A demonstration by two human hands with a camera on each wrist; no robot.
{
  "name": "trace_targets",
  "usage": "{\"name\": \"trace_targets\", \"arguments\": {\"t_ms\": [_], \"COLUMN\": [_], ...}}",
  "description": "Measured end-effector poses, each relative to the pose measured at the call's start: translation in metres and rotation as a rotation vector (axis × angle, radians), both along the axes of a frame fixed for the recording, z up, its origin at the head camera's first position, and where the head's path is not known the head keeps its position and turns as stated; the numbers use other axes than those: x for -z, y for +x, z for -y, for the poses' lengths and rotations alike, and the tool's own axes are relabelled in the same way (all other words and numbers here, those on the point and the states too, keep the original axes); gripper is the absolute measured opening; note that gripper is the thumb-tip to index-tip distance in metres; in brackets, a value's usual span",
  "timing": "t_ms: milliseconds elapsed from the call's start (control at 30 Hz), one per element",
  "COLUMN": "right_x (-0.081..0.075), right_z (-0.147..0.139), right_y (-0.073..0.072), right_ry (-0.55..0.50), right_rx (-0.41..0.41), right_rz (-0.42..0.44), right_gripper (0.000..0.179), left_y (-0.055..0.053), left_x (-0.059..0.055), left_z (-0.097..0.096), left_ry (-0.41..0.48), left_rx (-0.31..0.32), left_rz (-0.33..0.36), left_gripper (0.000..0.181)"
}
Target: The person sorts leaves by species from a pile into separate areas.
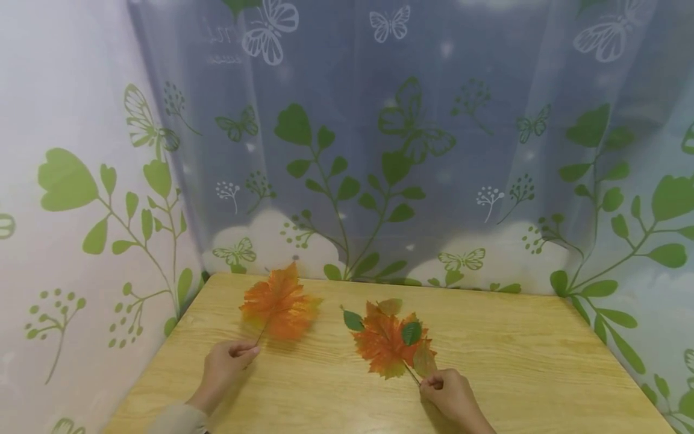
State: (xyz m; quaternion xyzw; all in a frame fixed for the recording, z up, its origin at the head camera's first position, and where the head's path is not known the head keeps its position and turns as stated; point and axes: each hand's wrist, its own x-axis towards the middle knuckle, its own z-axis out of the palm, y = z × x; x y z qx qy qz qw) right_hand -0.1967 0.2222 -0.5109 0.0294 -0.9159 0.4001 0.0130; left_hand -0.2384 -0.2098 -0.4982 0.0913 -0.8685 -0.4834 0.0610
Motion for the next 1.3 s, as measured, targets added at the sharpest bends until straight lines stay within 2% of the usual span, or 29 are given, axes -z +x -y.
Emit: {"name": "trace_targets", "arguments": {"t_ms": [100, 267, 500, 633, 800, 1300], "right_x": [0.0, 0.001, 0.002, 0.002, 0.005, 0.004], "right_z": [0.0, -0.001, -0.003, -0.004, -0.007, -0.001], "right_y": [0.001, 0.001, 0.001, 0.0, -0.001, 0.001], "right_ry": [-0.006, -0.011, -0.019, -0.031, -0.056, -0.02], "right_rx": [-0.001, -0.01, -0.022, -0.036, -0.05, 0.014], "right_rz": [0.009, 0.007, 0.013, 0.017, 0.031, 0.018], "right_gripper": [0.007, 0.008, 0.006, 0.006, 0.007, 0.005], "left_y": [0.003, 0.006, 0.004, 0.0, 0.0, 0.002], "left_x": [0.005, 0.014, 0.023, 0.023, 0.02, 0.023], "left_z": [0.008, 0.015, 0.016, 0.016, 0.019, 0.025], "left_ry": [-0.035, -0.059, -0.149, -0.203, -0.223, -0.195], "left_rx": [-0.024, -0.022, -0.018, 0.006, 0.018, 0.032], "left_rz": [0.003, 0.012, 0.029, 0.047, 0.07, 0.062], "left_gripper": [0.019, 0.019, 0.017, 0.015, 0.016, 0.018]}}
